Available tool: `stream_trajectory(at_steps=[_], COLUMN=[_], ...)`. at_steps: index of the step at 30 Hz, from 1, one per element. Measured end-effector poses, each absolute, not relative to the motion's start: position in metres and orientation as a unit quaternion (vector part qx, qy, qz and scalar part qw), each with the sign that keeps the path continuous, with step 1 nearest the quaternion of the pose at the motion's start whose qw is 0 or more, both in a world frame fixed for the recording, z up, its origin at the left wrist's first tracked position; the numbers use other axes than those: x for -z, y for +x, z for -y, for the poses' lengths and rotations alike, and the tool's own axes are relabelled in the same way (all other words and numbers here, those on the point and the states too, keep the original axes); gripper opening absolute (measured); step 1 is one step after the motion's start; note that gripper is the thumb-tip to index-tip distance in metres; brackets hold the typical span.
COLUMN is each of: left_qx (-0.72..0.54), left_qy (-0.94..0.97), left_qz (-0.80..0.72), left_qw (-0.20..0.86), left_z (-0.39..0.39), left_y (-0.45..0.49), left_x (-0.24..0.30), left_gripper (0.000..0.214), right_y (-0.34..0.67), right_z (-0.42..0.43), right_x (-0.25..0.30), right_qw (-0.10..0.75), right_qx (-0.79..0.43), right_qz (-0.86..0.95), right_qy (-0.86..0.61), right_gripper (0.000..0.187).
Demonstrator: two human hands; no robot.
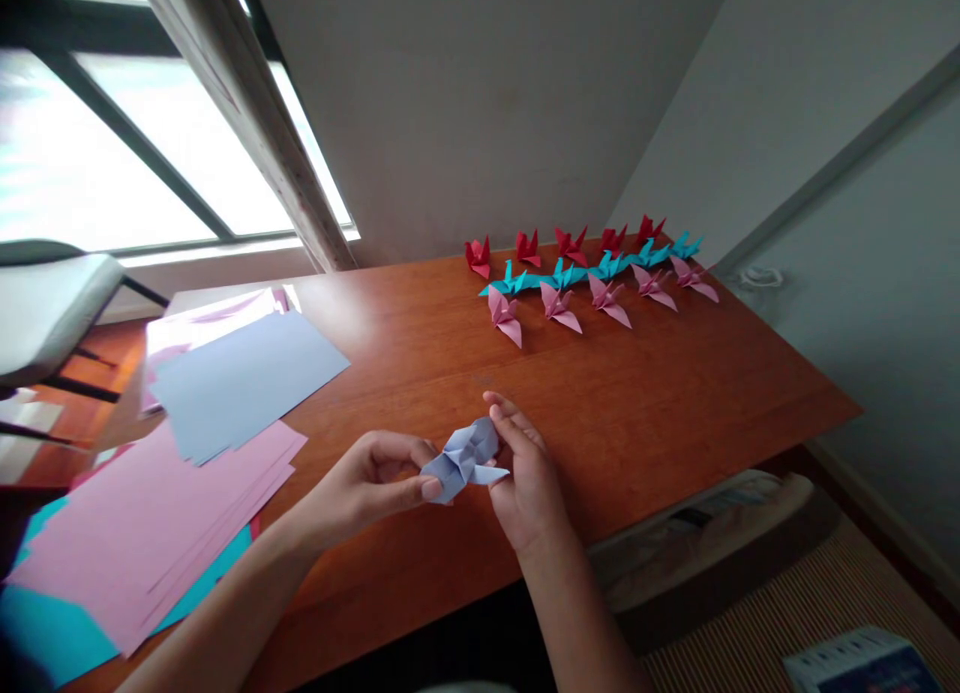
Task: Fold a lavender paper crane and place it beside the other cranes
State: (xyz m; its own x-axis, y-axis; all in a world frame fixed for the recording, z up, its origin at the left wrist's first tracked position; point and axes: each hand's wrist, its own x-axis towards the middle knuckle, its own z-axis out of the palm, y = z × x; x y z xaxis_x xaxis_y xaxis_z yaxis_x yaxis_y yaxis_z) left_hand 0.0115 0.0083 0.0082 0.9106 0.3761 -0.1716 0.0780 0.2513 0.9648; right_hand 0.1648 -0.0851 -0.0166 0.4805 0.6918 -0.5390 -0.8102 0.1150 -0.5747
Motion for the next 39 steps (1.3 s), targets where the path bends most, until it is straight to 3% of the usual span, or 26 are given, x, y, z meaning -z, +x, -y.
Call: stream_trajectory(at_steps=[12,26,39], left_qx=[-0.124,-0.111,-0.169], left_qy=[0.498,0.513,0.485], left_qz=[-0.165,-0.244,-0.237], left_qw=[0.842,0.815,0.824], left_z=[-0.009,-0.009,-0.01], left_y=[0.009,0.014,0.011], left_x=[-0.009,-0.008,-0.001], left_gripper=[0.021,0.026,0.029], right_y=[0.161,0.163,0.166], right_z=[0.085,0.089,0.088], right_x=[0.017,0.015,0.017], right_qw=[0.74,0.748,0.762], right_qx=[-0.552,-0.515,-0.559], right_qz=[-0.151,-0.067,-0.181], right_qy=[-0.354,-0.413,-0.273], right_gripper=[0.014,0.027,0.017])
